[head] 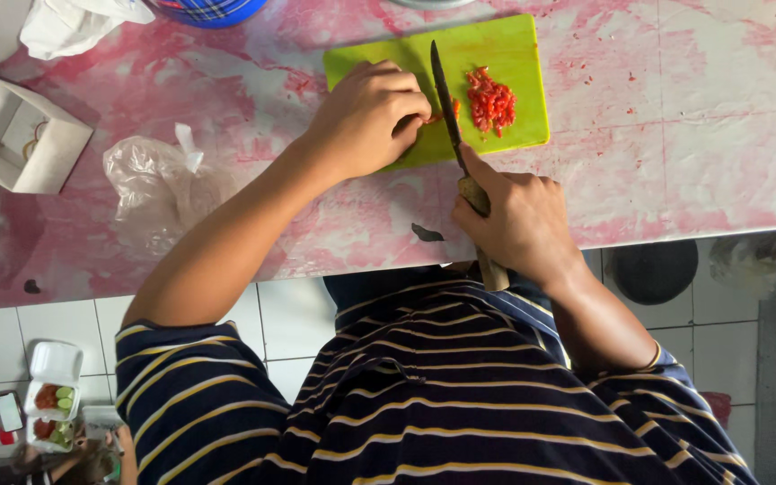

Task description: The person is using a knife to chop red chilies into small pieces on a green cutting board.

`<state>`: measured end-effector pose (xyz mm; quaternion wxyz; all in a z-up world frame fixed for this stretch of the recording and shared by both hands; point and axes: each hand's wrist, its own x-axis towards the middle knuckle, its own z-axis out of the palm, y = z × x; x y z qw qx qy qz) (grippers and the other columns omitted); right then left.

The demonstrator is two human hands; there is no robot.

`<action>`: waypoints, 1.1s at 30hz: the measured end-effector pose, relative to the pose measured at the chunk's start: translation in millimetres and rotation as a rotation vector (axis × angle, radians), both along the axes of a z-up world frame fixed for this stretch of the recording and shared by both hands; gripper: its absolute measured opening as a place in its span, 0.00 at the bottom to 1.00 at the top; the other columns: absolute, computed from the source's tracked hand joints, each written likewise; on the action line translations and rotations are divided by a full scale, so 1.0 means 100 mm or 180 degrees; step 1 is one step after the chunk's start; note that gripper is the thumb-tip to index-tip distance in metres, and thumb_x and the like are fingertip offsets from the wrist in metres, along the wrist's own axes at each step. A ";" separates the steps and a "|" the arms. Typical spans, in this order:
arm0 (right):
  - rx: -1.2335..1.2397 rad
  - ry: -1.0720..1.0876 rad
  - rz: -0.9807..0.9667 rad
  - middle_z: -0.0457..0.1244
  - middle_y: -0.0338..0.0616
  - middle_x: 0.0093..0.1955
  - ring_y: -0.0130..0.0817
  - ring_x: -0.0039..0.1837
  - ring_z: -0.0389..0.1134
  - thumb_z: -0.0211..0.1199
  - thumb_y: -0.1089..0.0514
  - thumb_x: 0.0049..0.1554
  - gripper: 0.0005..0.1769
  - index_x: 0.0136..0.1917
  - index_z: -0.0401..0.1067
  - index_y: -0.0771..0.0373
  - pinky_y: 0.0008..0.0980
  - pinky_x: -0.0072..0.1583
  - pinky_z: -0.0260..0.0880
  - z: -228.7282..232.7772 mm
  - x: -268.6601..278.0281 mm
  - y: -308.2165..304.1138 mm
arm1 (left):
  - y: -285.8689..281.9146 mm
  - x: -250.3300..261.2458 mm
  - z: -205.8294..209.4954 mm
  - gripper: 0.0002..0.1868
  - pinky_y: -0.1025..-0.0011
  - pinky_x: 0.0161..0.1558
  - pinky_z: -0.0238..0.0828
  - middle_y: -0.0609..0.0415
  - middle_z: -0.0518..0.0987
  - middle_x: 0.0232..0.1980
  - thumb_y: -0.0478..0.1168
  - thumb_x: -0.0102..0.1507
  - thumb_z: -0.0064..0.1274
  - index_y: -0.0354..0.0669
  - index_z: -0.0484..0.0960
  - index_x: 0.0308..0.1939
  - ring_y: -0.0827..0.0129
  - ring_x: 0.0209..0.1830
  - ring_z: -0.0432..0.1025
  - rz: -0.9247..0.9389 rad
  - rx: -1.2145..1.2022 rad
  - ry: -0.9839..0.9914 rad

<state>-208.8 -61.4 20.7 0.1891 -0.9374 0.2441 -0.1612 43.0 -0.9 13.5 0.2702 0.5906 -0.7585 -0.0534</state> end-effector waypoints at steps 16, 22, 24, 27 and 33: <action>-0.0294 0.0473 0.0130 0.66 0.50 0.28 0.51 0.30 0.69 0.67 0.47 0.51 0.35 0.71 0.72 0.59 0.50 0.37 0.70 0.05 0.21 -0.06 | 0.07 -0.04 -0.27 0.04 0.59 0.54 0.64 0.55 0.77 0.44 0.33 0.64 0.59 0.41 0.82 0.41 0.58 0.52 0.71 0.0034 -0.0540 0.0184; 0.0095 0.0572 0.0199 0.67 0.51 0.32 0.53 0.36 0.70 0.65 0.46 0.54 0.29 0.67 0.74 0.54 0.51 0.41 0.71 0.28 0.12 -0.11 | 0.06 -0.10 -0.26 0.03 0.58 0.54 0.64 0.55 0.76 0.43 0.34 0.62 0.59 0.42 0.82 0.40 0.59 0.52 0.72 0.0126 -0.0608 0.0219; -0.0116 0.0792 0.0206 0.66 0.53 0.29 0.54 0.33 0.70 0.67 0.46 0.52 0.36 0.71 0.70 0.58 0.51 0.38 0.70 0.24 0.12 -0.03 | 0.05 -0.11 -0.25 0.03 0.58 0.50 0.65 0.54 0.77 0.44 0.33 0.63 0.59 0.40 0.82 0.41 0.58 0.50 0.71 0.0028 -0.0509 0.0317; -0.0089 0.0783 0.0124 0.67 0.52 0.30 0.55 0.32 0.70 0.67 0.46 0.52 0.36 0.71 0.70 0.60 0.53 0.38 0.70 0.16 0.17 0.00 | 0.01 -0.13 -0.24 0.04 0.58 0.49 0.65 0.54 0.76 0.42 0.32 0.61 0.58 0.40 0.82 0.40 0.57 0.48 0.72 -0.0048 -0.0585 0.0185; 0.0045 0.0540 0.0114 0.67 0.53 0.33 0.56 0.37 0.70 0.66 0.45 0.51 0.32 0.67 0.74 0.56 0.53 0.42 0.70 0.23 0.05 -0.12 | -0.03 -0.17 -0.28 0.04 0.58 0.49 0.65 0.52 0.76 0.42 0.32 0.60 0.60 0.40 0.80 0.36 0.56 0.48 0.71 -0.0079 -0.0667 0.0152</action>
